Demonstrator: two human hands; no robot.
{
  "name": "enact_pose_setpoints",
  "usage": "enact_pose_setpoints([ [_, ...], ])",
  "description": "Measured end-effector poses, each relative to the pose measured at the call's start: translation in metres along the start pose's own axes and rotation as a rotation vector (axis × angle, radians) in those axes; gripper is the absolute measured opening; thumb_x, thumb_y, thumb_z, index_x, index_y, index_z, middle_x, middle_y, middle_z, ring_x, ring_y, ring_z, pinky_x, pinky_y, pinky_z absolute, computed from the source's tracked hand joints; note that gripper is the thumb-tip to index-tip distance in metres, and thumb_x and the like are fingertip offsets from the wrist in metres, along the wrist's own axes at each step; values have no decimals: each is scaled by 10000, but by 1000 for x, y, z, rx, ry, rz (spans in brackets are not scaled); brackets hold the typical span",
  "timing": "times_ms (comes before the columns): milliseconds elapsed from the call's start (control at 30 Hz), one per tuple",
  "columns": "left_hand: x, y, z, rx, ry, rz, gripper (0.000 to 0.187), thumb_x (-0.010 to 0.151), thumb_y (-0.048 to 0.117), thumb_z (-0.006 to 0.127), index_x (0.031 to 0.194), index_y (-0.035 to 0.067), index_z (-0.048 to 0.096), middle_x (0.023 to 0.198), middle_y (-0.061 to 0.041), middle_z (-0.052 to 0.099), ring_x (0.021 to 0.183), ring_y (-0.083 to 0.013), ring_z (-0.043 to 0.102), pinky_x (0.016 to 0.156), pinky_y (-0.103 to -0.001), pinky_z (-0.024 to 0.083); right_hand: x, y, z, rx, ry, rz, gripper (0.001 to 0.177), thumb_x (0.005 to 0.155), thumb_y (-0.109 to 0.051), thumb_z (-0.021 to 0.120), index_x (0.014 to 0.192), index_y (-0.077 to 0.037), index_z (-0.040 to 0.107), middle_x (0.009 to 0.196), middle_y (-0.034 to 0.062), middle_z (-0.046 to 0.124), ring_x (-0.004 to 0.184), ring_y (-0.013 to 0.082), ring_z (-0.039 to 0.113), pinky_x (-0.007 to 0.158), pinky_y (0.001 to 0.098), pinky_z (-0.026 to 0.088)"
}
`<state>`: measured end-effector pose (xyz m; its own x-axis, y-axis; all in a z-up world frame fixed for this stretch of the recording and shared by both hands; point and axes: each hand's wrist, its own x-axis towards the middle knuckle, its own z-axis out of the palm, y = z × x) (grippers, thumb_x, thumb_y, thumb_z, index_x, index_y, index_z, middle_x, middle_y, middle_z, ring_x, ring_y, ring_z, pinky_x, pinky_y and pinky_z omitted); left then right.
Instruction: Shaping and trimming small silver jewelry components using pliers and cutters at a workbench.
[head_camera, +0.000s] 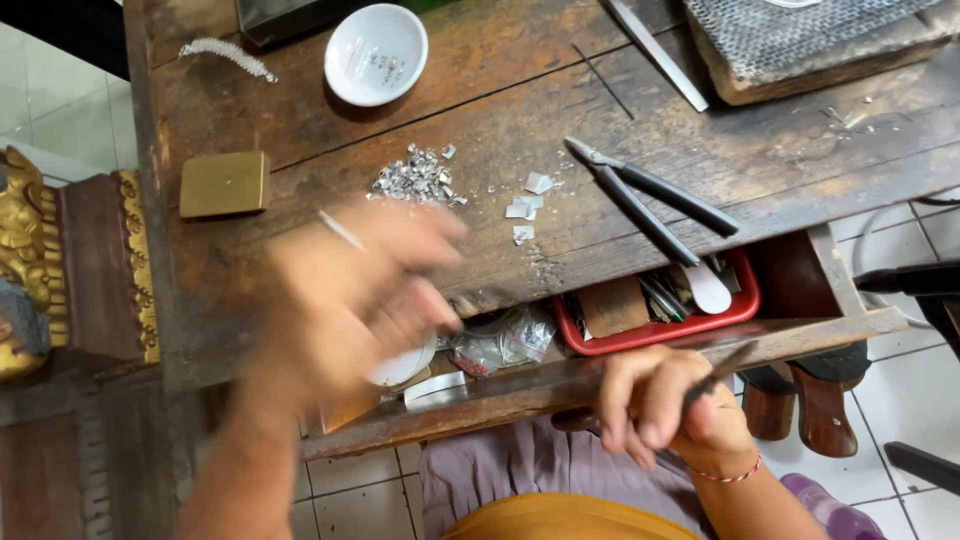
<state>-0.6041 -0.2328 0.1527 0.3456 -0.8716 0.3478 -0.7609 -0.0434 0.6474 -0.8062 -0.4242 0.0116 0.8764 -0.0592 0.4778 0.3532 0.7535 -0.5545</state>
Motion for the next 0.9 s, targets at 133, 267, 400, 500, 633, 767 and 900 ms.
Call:
enact_pose_setpoints([
  [133,-42,31,94,-431,-282,107,739,896,394,692,1406,-94,473,1476,-319,530,1403,-437,568,1251,-502,432,-9,21,8,228,-7,-37,343,1104,-334,577,945,-56,702,908,299,672,482,204,610,455,257,514],
  [267,-58,42,142,-793,-97,-138,794,1042,227,612,1615,28,99,1500,-357,498,1517,-429,480,1197,-467,484,-39,44,-7,106,-63,-135,312,1129,-397,513,1100,-153,705,1254,264,597,681,261,565,740,407,506],
  [400,-53,44,153,-703,60,-189,637,1049,224,586,1542,-45,286,1489,-266,533,1474,-402,519,1230,-483,468,-51,39,-18,104,53,-69,319,1127,-448,531,1118,-214,748,1381,314,566,581,236,405,587,375,400],
  [500,-46,45,143,-638,21,-246,461,966,280,684,1332,44,533,1250,-73,675,920,-200,711,971,-371,575,-41,43,-15,175,45,-189,317,1122,-455,530,1182,-240,756,1287,278,555,472,180,418,475,295,427],
  [633,-47,38,152,-550,100,-165,656,933,381,681,1413,-22,490,1504,-268,541,1408,-376,589,1235,-465,452,-34,34,-24,533,-61,-172,343,1014,-309,557,1244,-146,752,1304,271,529,610,317,682,620,348,605],
  [767,-35,32,157,-467,193,-47,447,902,307,780,1231,31,656,1444,-254,557,1299,-392,653,1165,-490,525,-10,39,-42,827,-307,-336,302,1143,-365,574,1399,-210,619,1331,255,545,683,272,705,604,385,587],
  [900,-29,25,167,-456,233,-8,378,895,278,810,1178,66,678,1375,-227,526,1278,-356,630,1162,-480,552,5,39,-53,935,-528,-303,353,1142,-341,562,1441,-154,560,1337,284,499,821,377,702,532,425,602],
])
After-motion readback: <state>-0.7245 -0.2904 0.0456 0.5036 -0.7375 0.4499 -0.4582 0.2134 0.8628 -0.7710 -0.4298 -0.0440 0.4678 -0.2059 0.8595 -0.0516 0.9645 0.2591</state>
